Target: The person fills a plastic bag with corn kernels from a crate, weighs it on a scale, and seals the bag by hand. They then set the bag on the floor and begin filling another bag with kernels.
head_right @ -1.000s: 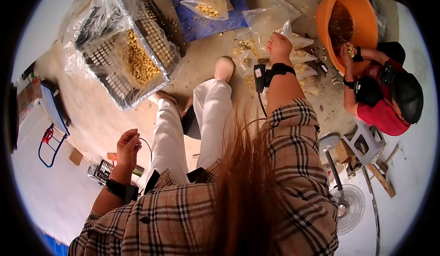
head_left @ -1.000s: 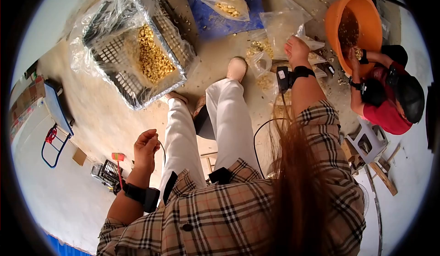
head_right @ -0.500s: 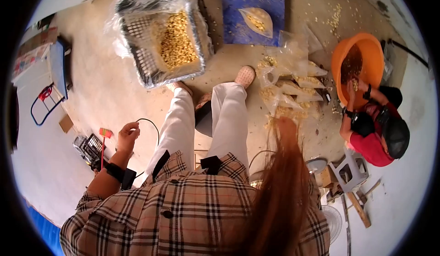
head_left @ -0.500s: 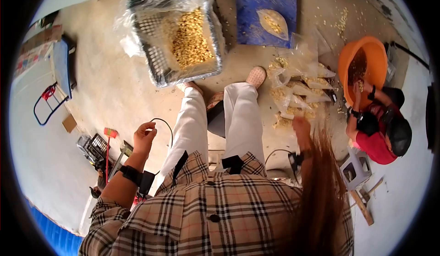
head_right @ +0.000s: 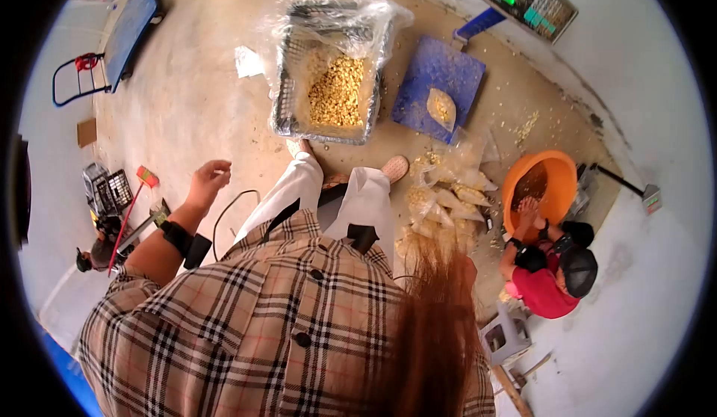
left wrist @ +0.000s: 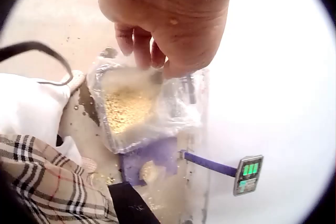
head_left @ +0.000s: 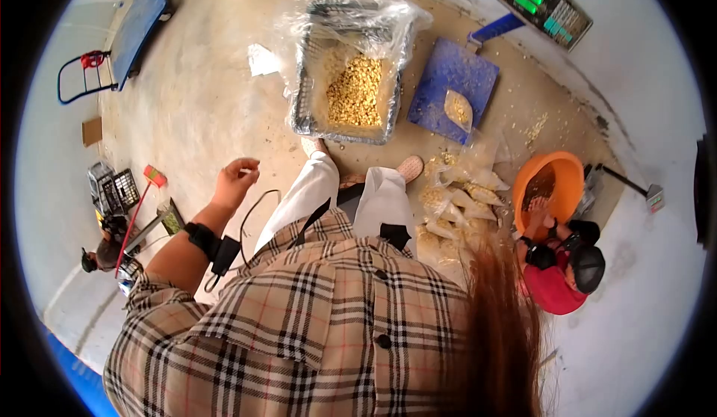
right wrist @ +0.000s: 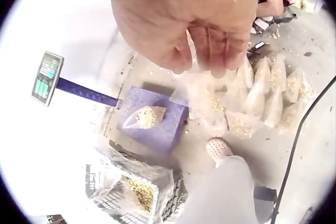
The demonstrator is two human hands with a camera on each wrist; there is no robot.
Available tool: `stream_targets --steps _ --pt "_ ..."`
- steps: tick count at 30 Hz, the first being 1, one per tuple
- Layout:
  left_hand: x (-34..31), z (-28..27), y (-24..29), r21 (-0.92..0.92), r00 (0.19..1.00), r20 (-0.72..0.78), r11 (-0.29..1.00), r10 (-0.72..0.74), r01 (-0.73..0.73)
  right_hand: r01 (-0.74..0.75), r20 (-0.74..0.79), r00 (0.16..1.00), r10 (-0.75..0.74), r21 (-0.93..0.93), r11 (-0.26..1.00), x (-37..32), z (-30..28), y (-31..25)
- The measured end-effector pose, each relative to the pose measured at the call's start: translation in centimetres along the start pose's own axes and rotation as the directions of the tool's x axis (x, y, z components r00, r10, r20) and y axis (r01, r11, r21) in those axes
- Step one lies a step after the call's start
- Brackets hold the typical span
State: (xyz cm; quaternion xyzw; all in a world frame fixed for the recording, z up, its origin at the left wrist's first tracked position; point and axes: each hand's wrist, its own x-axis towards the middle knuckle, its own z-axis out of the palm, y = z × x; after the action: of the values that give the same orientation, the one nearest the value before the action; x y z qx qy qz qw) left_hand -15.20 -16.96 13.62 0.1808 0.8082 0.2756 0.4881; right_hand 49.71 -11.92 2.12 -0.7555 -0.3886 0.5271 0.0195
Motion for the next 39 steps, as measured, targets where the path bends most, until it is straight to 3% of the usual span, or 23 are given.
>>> stream_targets --steps 5,6,9,11,13,16,19,21,23,26,29,32,35,38,39 --pt "-1.0 -2.8 3.1 -0.226 0.995 -0.053 0.969 0.088 -0.098 0.237 -0.041 0.971 -0.236 0.299 0.924 -1.2 -4.2 -2.0" --pt "-1.0 -3.7 2.9 -0.224 0.992 -0.083 0.968 0.094 -0.111 0.178 0.002 0.982 -0.191 0.361 0.915 -2.1 -5.2 -3.0" --pt "-0.5 -6.7 1.3 -0.083 0.969 -0.227 0.990 0.094 -0.115 0.034 -0.274 0.958 0.084 0.401 0.915 -6.7 -3.2 -10.6" --pt "0.2 -9.0 -1.2 0.008 0.948 -0.293 0.992 0.125 -0.128 0.107 -0.257 0.966 -0.010 0.365 0.925 -7.4 -4.4 -10.2" --pt "-0.4 -11.5 -2.4 0.342 0.934 -0.344 0.939 0.100 0.025 0.145 -0.284 0.959 -0.018 0.435 0.888 -7.9 -4.8 -10.6" --pt "0.3 -13.6 -7.8 0.335 0.896 -0.434 0.940 0.095 0.063 0.180 -0.334 0.942 -0.023 0.448 0.876 -8.1 -5.2 -10.6" --pt "0.4 -14.9 -9.7 0.312 0.904 -0.419 0.949 0.084 0.056 0.175 -0.377 0.926 -0.031 0.355 0.918 -7.8 -6.0 -9.8" --pt "2.1 -15.9 -11.9 0.336 0.943 -0.329 0.940 0.052 0.065 0.171 -0.401 0.916 -0.029 0.323 0.931 -7.8 -6.3 -9.1" --pt "1.3 -16.1 -10.2 0.336 0.970 -0.240 0.940 0.022 0.062 0.148 -0.426 0.905 0.011 0.339 0.929 -8.6 -6.3 -9.4" --pt "0.7 -15.1 -8.3 0.192 0.975 -0.220 0.981 0.030 0.014 0.132 -0.441 0.896 0.045 0.364 0.922 -9.2 -6.2 -9.3" --pt "3.0 -15.1 -10.1 0.425 0.954 -0.250 0.904 0.166 -0.046 0.133 -0.430 0.902 0.035 0.354 0.926 -8.6 -6.3 -7.1" --pt "3.3 -14.8 -10.2 0.377 0.923 -0.321 0.923 0.211 -0.080 0.126 -0.437 0.897 0.066 0.397 0.909 -8.8 -6.1 -6.3" --pt "2.0 -14.6 -8.3 0.441 0.926 -0.290 0.893 0.241 -0.094 0.138 -0.435 0.897 0.072 0.432 0.891 -9.3 -5.9 -6.0" --pt "1.2 -14.6 -7.2 0.377 0.952 -0.303 0.922 0.034 0.087 0.096 -0.448 0.885 0.127 0.444 0.891 -9.6 -6.0 -7.0" --pt "1.0 -14.4 -7.2 0.353 0.940 -0.338 0.933 0.052 0.075 0.087 -0.442 0.885 0.148 0.468 0.879 -9.7 -6.2 -7.4"
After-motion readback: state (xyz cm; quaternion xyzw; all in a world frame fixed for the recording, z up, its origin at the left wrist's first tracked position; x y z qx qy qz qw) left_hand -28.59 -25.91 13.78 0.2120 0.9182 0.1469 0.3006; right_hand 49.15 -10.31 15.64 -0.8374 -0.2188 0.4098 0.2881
